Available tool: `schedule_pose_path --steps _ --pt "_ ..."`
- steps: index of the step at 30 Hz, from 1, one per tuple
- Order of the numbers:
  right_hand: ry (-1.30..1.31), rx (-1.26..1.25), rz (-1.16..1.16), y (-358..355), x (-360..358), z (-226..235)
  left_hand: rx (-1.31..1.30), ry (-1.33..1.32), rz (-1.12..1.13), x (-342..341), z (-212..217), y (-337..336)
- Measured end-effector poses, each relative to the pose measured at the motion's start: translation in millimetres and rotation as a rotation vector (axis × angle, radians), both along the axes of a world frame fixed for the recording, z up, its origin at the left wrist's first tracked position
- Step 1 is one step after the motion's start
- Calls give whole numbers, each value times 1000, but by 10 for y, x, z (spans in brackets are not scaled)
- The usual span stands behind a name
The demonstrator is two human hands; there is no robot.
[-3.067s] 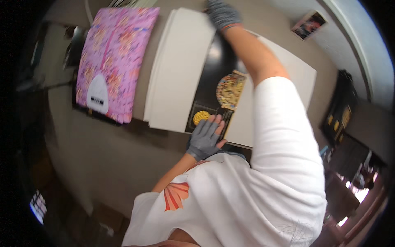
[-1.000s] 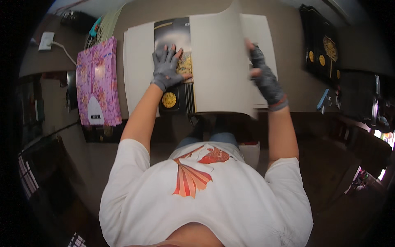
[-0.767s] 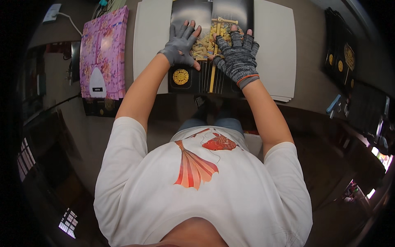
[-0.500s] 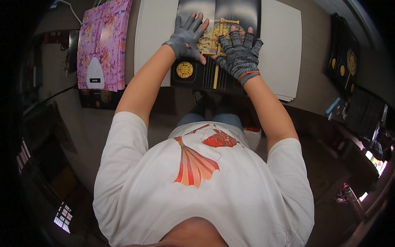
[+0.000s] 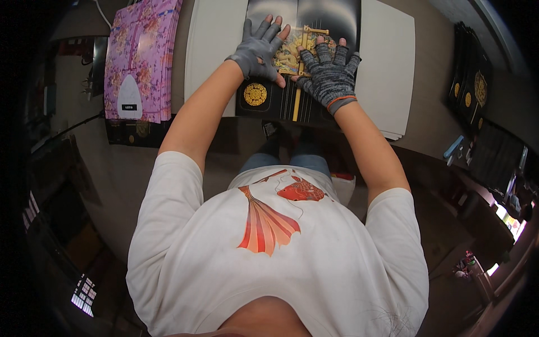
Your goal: Manually fold and assemble decorative cardboard product packaging boxes.
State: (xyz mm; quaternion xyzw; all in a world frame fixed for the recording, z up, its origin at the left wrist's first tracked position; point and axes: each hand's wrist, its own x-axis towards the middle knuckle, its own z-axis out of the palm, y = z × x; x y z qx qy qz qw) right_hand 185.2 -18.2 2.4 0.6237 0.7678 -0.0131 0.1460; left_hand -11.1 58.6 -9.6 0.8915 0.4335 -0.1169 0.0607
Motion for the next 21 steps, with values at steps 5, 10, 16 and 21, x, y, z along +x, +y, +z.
schedule_pose_path --steps 5,10,16,21 --pt "-1 -14 -13 9 -4 17 -24 -4 0 17 46 -2" --pt "3 -23 -10 5 -31 51 -35 -30 12 15 63 -17" --pt "-8 -23 -10 -5 -13 24 -31 -28 5 46 94 -28" --pt "-23 -2 -1 9 -8 -28 -40 -56 19 30 74 -20"
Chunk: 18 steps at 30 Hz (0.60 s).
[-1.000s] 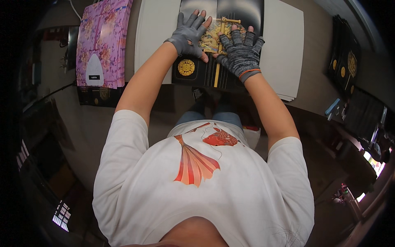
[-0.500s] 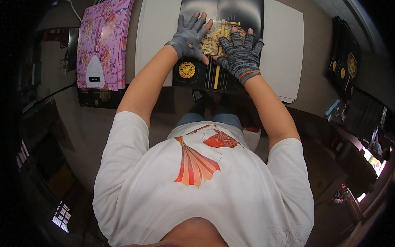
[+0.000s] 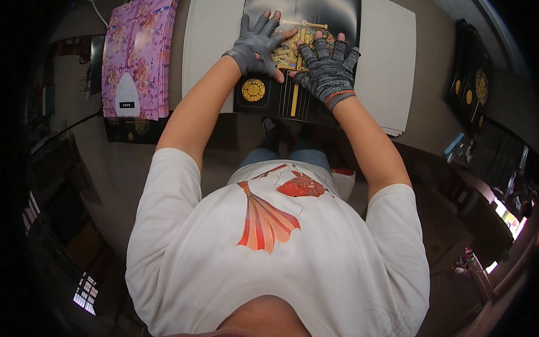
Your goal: Manually fold and assemble decorative cardboard product packaging boxes.
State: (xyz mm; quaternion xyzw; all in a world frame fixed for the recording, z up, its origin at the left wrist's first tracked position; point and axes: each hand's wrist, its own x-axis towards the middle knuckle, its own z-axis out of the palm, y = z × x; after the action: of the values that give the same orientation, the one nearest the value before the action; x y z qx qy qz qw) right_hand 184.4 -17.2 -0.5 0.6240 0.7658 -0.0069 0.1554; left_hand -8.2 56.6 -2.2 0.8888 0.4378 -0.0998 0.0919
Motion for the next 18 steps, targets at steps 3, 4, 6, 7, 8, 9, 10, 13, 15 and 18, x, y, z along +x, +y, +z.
schedule_pose_path --steps 3,4,6,7,8,9,10,13,15,18 --pt "-7 -16 0 7 -12 41 0 -19 2 -3 -10 8" --pt "-7 -16 0 3 -13 47 -4 -22 2 -3 -1 11" --pt "2 -28 -7 7 -11 61 3 -3 -4 0 5 14" --pt "1 -22 -9 9 -12 62 10 15 -10 5 18 23" --pt "-4 -37 -10 4 -21 61 17 15 -12 11 34 24" --pt "-11 -49 -11 10 -24 75 -6 24 -14 36 68 20" --pt "-36 -93 -20 17 -47 119 -28 33 -15 64 103 20" --pt "5 -83 -43 16 -35 98 -69 130 -57 195 196 56" --pt "42 -62 -21 -6 16 75 26 15 -124 173 158 41" --pt "183 37 22 -12 140 -29 185 -92 -183 302 126 97"
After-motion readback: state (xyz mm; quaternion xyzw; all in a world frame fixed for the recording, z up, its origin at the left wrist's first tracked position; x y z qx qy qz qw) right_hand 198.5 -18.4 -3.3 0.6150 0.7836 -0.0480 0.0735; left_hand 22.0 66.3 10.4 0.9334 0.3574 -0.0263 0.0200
